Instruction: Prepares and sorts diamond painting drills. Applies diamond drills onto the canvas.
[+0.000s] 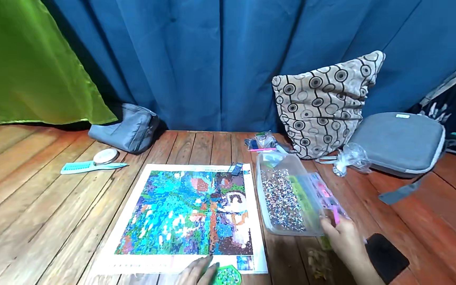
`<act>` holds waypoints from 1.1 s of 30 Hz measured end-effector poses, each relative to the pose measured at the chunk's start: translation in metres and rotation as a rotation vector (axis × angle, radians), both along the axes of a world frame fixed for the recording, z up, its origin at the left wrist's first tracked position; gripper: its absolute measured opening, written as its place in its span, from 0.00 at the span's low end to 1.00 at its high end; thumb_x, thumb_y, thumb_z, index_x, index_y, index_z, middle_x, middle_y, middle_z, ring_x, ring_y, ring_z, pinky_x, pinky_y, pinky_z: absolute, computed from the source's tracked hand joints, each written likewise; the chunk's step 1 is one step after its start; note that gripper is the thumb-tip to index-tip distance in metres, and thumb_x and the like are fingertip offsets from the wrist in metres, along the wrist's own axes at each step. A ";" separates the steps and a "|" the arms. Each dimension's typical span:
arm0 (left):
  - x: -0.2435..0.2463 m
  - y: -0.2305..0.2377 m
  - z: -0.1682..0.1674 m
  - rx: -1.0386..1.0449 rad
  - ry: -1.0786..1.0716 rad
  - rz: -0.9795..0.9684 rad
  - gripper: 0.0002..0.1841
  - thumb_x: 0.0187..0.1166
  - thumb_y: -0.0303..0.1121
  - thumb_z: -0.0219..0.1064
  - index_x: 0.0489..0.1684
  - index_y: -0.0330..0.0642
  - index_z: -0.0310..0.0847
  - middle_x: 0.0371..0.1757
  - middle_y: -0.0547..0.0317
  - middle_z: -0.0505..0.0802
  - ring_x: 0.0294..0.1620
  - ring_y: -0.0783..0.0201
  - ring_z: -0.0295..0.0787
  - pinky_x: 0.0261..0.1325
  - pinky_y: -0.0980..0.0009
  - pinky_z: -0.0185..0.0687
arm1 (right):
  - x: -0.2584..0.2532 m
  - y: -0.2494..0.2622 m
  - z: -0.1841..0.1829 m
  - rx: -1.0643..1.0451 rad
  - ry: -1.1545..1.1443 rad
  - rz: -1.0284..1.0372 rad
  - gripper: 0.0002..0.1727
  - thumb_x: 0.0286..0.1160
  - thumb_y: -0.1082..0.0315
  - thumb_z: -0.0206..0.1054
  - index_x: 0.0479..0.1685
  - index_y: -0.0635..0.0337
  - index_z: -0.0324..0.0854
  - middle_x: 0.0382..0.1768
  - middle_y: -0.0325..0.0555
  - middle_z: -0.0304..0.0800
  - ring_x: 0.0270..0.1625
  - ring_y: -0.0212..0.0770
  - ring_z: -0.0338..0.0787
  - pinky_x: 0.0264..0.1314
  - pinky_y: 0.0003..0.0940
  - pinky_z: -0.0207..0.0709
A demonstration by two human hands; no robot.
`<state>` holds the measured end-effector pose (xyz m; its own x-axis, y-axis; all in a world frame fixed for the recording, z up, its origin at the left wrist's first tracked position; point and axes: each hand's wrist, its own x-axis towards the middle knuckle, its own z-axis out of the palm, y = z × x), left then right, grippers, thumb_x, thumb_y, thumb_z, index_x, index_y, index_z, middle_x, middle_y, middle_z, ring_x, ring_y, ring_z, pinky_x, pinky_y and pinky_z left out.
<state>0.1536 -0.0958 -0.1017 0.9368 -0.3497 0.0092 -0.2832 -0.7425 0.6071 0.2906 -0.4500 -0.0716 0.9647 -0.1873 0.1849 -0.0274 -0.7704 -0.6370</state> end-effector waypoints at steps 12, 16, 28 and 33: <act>0.004 -0.002 -0.003 0.024 0.042 -0.028 0.33 0.67 0.33 0.78 0.74 0.31 0.78 0.75 0.34 0.83 0.77 0.32 0.76 0.78 0.39 0.68 | -0.012 0.006 -0.001 -0.076 0.047 -0.026 0.11 0.77 0.75 0.62 0.43 0.76 0.88 0.26 0.65 0.86 0.31 0.60 0.86 0.40 0.59 0.75; 0.004 -0.002 -0.002 0.012 0.054 -0.025 0.31 0.67 0.32 0.77 0.73 0.30 0.79 0.73 0.34 0.84 0.76 0.32 0.77 0.78 0.40 0.69 | -0.016 0.011 0.004 -0.168 0.050 -0.037 0.12 0.75 0.76 0.61 0.45 0.78 0.88 0.31 0.71 0.89 0.37 0.69 0.90 0.46 0.67 0.77; 0.006 -0.001 -0.002 0.028 0.045 -0.033 0.30 0.68 0.35 0.77 0.72 0.31 0.81 0.73 0.35 0.84 0.77 0.32 0.77 0.78 0.39 0.68 | -0.022 0.011 0.011 -0.093 -0.043 -0.124 0.18 0.77 0.67 0.66 0.55 0.75 0.84 0.28 0.64 0.87 0.31 0.64 0.87 0.38 0.66 0.77; 0.006 -0.003 -0.001 0.005 -0.027 -0.043 0.28 0.70 0.36 0.75 0.71 0.35 0.82 0.75 0.39 0.84 0.78 0.34 0.76 0.79 0.39 0.67 | -0.006 0.005 0.061 0.558 -0.249 -0.169 0.14 0.87 0.69 0.51 0.60 0.65 0.77 0.30 0.32 0.76 0.22 0.21 0.70 0.25 0.19 0.67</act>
